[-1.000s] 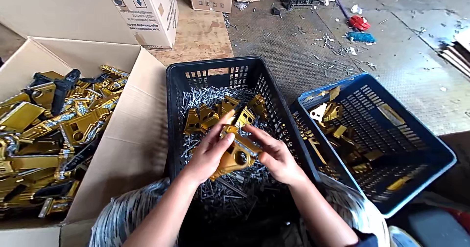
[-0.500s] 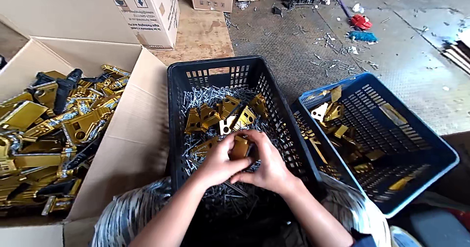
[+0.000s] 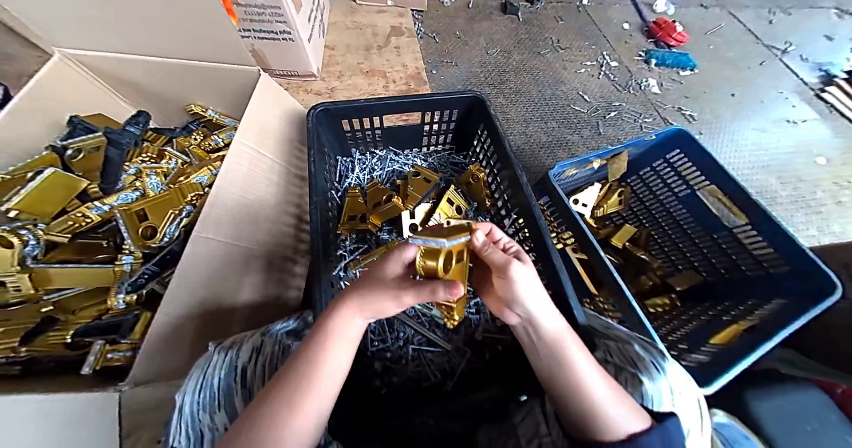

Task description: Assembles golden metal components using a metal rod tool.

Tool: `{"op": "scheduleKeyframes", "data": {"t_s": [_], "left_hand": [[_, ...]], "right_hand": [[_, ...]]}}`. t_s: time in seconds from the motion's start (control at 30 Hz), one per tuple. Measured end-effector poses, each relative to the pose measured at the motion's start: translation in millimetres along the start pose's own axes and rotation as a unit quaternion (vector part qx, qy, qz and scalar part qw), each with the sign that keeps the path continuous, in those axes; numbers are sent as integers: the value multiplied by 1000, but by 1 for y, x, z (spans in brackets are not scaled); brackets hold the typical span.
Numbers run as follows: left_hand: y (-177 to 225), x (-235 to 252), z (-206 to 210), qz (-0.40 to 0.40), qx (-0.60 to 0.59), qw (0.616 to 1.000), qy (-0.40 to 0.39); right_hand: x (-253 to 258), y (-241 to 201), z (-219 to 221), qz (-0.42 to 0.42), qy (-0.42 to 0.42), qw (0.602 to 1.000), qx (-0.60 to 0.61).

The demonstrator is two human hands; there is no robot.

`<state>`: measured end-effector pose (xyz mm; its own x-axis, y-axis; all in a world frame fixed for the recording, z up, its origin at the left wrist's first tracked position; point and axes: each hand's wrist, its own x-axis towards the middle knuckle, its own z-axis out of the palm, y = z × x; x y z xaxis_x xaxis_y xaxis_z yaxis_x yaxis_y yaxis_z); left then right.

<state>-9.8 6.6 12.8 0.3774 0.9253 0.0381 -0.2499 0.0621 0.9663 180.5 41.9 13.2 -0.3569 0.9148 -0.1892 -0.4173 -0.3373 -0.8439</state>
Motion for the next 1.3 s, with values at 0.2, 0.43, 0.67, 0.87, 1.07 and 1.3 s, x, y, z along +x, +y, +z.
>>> {"op": "scheduleKeyframes", "data": {"t_s": [0.2,0.43,0.67,0.87,1.07,1.3], "left_hand": [[-5,11,-3,-22,43,949,311],[-2,14,-8,12,2,941,338],[3,11,-1,-4,-14,947,320],[-3,14,1,-8,0,953,304],[-3,9,-3,-14,20,950,312],[-4,12,-3,-53,5,939,339]], "right_hand": [[47,41,-40,100,-18,745,-660],[57,90,-59,149,-125,695,-692],[62,58,-67,208,-116,614,-752],[58,82,-63,209,-184,545,-791],[52,44,-58,161,-167,640,-733],[14,-37,-50,31,-169,825,-539]]}}
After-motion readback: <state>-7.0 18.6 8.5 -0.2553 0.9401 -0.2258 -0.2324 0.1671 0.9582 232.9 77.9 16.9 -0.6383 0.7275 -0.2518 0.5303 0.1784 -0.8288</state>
